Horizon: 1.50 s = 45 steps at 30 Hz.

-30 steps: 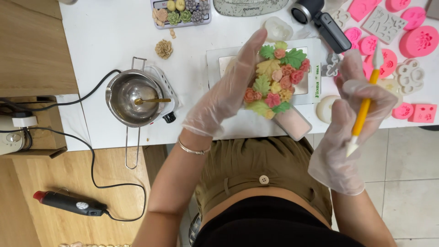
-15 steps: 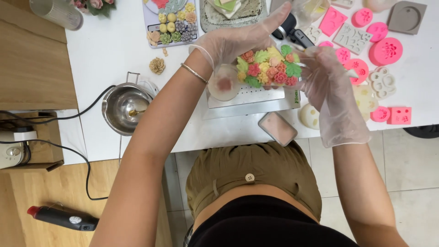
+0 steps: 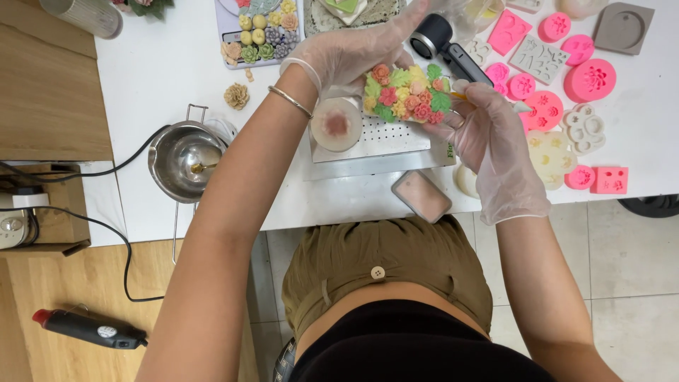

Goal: The recorder uses molds and wax to create decorative floral soaps.

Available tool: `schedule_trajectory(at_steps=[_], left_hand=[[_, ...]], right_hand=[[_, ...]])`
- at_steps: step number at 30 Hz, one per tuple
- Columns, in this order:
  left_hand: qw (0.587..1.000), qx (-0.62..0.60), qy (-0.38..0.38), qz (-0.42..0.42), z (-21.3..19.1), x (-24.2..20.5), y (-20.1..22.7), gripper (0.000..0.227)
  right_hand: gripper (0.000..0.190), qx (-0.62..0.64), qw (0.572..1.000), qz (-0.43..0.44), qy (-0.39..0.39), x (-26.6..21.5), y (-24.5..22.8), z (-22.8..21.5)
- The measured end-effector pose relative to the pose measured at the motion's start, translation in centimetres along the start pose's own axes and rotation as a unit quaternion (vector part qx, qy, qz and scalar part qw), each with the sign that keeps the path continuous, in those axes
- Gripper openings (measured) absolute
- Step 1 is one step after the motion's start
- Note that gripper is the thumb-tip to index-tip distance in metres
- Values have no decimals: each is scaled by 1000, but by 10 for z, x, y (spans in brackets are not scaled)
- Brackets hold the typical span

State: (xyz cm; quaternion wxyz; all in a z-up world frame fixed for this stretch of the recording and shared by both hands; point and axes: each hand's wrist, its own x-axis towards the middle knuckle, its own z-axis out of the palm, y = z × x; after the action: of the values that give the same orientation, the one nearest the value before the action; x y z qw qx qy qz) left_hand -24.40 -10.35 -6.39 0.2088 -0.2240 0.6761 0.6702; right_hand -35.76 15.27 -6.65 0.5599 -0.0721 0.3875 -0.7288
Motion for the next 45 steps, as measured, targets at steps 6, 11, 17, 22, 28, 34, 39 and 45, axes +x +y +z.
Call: schedule_trajectory(at_steps=[6, 11, 17, 22, 28, 34, 39, 45], left_hand=[[1000, 4, 18, 1, 4, -13, 9, 124], [999, 3, 2, 52, 2, -14, -1, 116], [998, -52, -46, 15, 9, -25, 13, 114], [998, -23, 44, 39, 14, -31, 14, 111], [998, -7, 57, 35, 20, -41, 19, 106], [996, 14, 82, 29, 21, -42, 19, 106], [991, 75, 107, 16, 20, -46, 18, 105], [994, 35, 100, -3, 14, -45, 6, 109]], right_hand=[[19, 2, 1000, 3, 4, 13, 9, -23], [20, -26, 1000, -6, 11, 15, 11, -25], [20, -37, 999, -15, 20, 12, 13, -23], [12, -54, 996, -49, 42, 13, 17, -27], [15, -54, 996, -56, 42, 11, 23, -28], [15, -50, 996, -63, 33, 5, 21, -22], [15, -69, 994, -64, 48, 7, 24, -29], [20, -92, 993, -54, 57, 10, 28, -34]])
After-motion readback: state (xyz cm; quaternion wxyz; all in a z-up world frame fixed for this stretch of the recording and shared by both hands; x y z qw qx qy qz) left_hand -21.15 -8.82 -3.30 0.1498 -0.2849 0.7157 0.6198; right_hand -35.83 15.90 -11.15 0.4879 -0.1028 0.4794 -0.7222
